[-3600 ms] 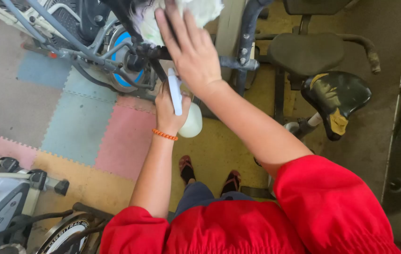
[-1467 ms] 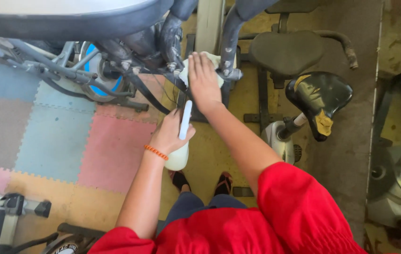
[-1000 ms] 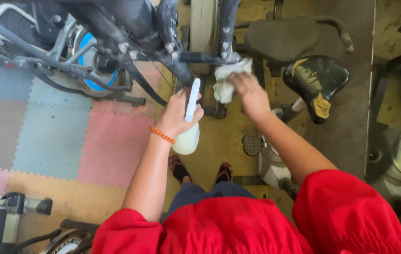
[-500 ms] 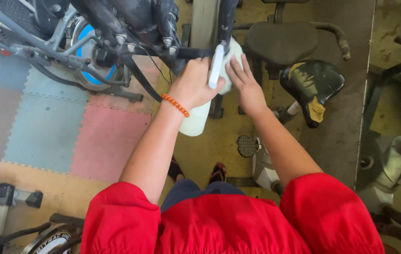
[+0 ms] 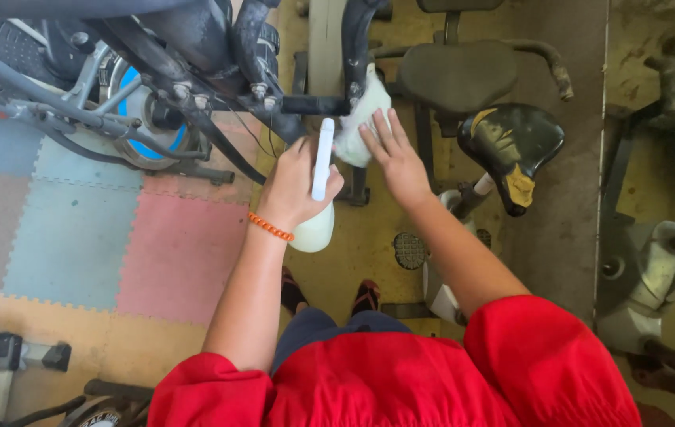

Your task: Cleaning and wiping down various gym machines using a spray bottle and a cloth.

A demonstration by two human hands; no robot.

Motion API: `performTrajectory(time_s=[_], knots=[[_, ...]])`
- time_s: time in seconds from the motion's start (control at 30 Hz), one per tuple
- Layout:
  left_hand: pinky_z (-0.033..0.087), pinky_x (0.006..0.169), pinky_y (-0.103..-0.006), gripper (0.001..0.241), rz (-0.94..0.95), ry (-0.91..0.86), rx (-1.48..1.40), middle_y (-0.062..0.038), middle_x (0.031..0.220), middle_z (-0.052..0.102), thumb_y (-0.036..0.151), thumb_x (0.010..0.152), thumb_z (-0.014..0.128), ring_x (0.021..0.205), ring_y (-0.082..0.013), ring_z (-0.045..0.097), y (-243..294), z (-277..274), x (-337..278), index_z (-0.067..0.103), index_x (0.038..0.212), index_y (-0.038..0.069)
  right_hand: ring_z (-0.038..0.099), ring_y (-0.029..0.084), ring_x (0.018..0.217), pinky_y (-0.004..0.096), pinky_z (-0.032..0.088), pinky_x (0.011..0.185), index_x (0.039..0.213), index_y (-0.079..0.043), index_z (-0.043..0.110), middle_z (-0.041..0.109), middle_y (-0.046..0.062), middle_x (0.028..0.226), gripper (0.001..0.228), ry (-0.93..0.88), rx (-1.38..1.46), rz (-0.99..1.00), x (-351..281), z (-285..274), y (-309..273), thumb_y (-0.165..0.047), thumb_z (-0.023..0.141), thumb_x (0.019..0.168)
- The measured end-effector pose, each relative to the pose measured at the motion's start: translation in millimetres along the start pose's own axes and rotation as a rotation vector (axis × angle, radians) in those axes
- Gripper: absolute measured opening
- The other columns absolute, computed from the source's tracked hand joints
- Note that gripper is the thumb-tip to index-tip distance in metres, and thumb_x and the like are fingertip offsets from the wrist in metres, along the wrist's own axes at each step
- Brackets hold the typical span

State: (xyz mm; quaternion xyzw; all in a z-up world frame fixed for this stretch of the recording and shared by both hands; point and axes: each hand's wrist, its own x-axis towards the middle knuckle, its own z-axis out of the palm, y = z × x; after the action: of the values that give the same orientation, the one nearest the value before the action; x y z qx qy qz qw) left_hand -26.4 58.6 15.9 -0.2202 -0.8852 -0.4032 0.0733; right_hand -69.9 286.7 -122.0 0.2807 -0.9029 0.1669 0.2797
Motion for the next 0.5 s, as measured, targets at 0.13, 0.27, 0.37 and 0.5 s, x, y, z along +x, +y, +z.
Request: performTrajectory(time_s=[0.13, 0.27, 0.37, 0.5], knots=[[0.060, 0.077, -0.0511, 0.038, 0.018, 0.016, -0.050, -0.029, 0.101, 0.066, 0.017, 0.084, 0.059, 0.094, -0.0480, 0.069, -6.4, 4.2, -9.6, 0.065, 0.113, -0.006, 0.047, 0.043, 0.141, 0.048, 0.041, 0.120, 0.151, -0.008, 0.054, 0.047, 0.024, 0.155, 0.057, 0.124, 0.292, 0.226, 27.9, -39.5, -15.7, 0.014, 0.052, 0.098], [0.059, 0.081, -0.0510, 0.038, -0.021, 0.054, -0.068, -0.027, 0.105, 0.066, 0.020, 0.085, 0.061, 0.098, -0.0468, 0.069, -21.7, 17.2, -17.6, 0.065, 0.115, -0.003, 0.038, 0.040, 0.150, 0.050, 0.037, 0.126, 0.159, -0.014, 0.045, 0.035, 0.017, 0.164, 0.065, 0.314, 0.305, 0.224, 72.2, -38.8, -32.9, 0.017, 0.050, 0.102], [0.060, 0.081, -0.0495, 0.037, -0.035, 0.054, -0.081, -0.024, 0.103, 0.067, 0.022, 0.085, 0.061, 0.098, -0.0448, 0.069, -20.5, 14.4, -24.5, 0.066, 0.115, -0.001, 0.042, 0.039, 0.145, 0.048, 0.034, 0.126, 0.152, -0.016, 0.054, 0.048, 0.012, 0.156, 0.061, 0.171, 0.062, 0.062, 58.7, -11.8, -29.6, 0.010, 0.062, 0.097], [0.060, 0.080, -0.0456, 0.035, -0.043, 0.036, -0.049, -0.020, 0.104, 0.068, 0.022, 0.085, 0.064, 0.099, -0.0407, 0.071, -39.9, 17.3, -35.1, 0.066, 0.115, 0.003, 0.049, 0.024, 0.141, 0.039, 0.034, 0.130, 0.146, -0.019, 0.062, 0.063, -0.005, 0.147, 0.055, 0.055, -0.219, -0.139, 54.8, -28.5, -14.1, 0.005, 0.059, 0.097]])
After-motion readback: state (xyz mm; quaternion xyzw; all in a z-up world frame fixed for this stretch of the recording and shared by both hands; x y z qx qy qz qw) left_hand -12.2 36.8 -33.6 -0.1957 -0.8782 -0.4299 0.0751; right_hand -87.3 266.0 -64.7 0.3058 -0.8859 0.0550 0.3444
